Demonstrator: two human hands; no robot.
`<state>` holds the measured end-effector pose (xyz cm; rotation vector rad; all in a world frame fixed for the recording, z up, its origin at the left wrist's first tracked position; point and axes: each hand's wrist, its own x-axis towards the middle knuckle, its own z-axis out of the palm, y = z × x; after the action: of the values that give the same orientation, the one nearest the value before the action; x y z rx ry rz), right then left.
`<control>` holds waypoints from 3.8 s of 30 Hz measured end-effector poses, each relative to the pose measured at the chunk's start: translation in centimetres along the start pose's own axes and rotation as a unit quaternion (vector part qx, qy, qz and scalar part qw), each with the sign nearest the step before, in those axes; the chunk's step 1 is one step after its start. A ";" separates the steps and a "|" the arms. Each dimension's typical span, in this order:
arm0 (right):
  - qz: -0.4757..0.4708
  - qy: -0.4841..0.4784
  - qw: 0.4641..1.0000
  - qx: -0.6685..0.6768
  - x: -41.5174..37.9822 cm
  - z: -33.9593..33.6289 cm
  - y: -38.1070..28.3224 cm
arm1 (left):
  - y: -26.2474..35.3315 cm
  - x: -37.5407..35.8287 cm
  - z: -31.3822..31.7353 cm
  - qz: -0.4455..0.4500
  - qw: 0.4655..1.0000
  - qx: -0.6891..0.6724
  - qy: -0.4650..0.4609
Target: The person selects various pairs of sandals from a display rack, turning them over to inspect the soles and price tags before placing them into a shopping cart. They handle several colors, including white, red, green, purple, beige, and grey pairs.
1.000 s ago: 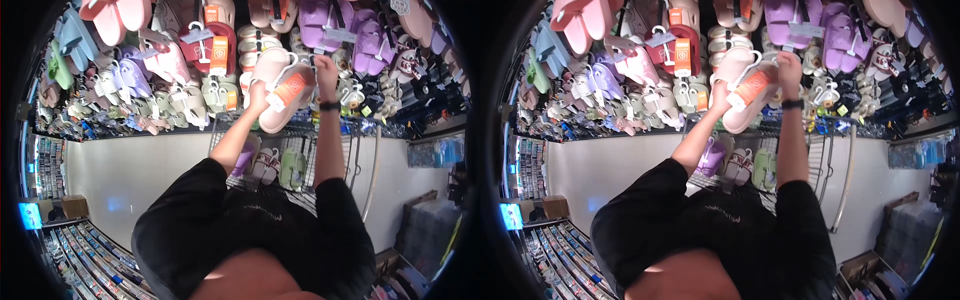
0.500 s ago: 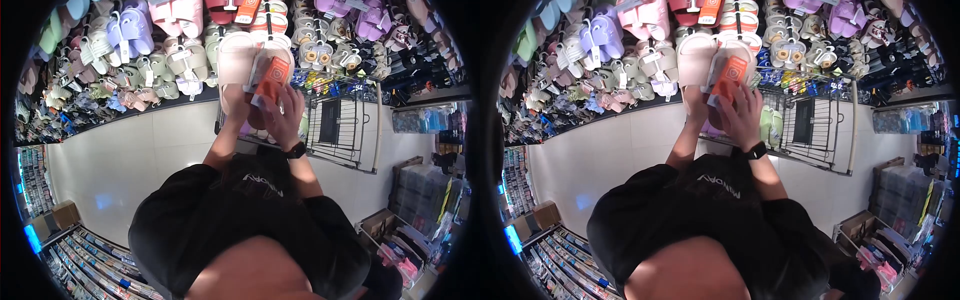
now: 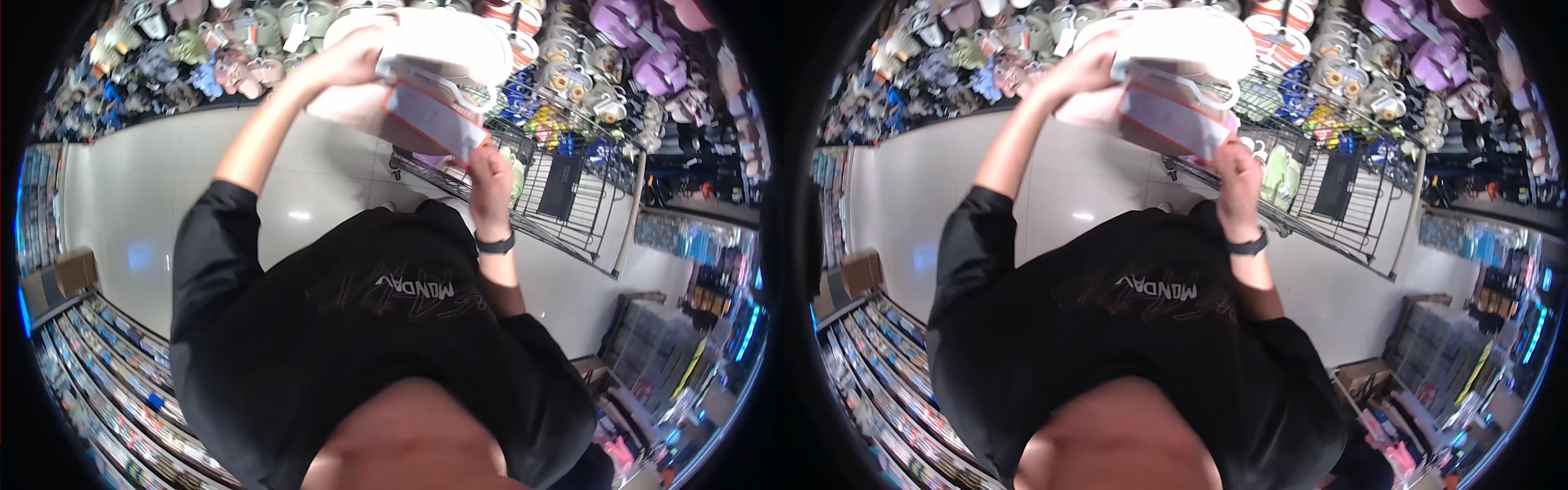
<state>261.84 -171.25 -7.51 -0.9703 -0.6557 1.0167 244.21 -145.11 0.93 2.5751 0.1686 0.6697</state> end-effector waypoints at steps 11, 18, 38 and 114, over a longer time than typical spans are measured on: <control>0.061 -0.013 0.997 0.034 -3.9 3.3 -2.1 | 0.2 5.9 -1.3 -0.119 0.982 0.061 -0.130; 0.123 0.060 0.988 -0.067 -2.6 -3.5 -2.9 | 4.0 10.4 7.4 -0.023 0.997 -0.045 -0.053; 0.192 0.119 0.972 -0.059 1.1 -29.7 0.0 | 7.6 10.2 33.6 -0.242 0.958 0.072 -0.135; -0.287 0.118 0.629 -0.713 23.5 -11.5 -4.1 | -10.5 22.2 25.3 -0.327 0.899 -0.030 0.291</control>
<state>282.48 -154.62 -8.40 -1.9968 -1.4692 -0.4746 275.93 -141.13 -13.92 1.9778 1.1231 1.1068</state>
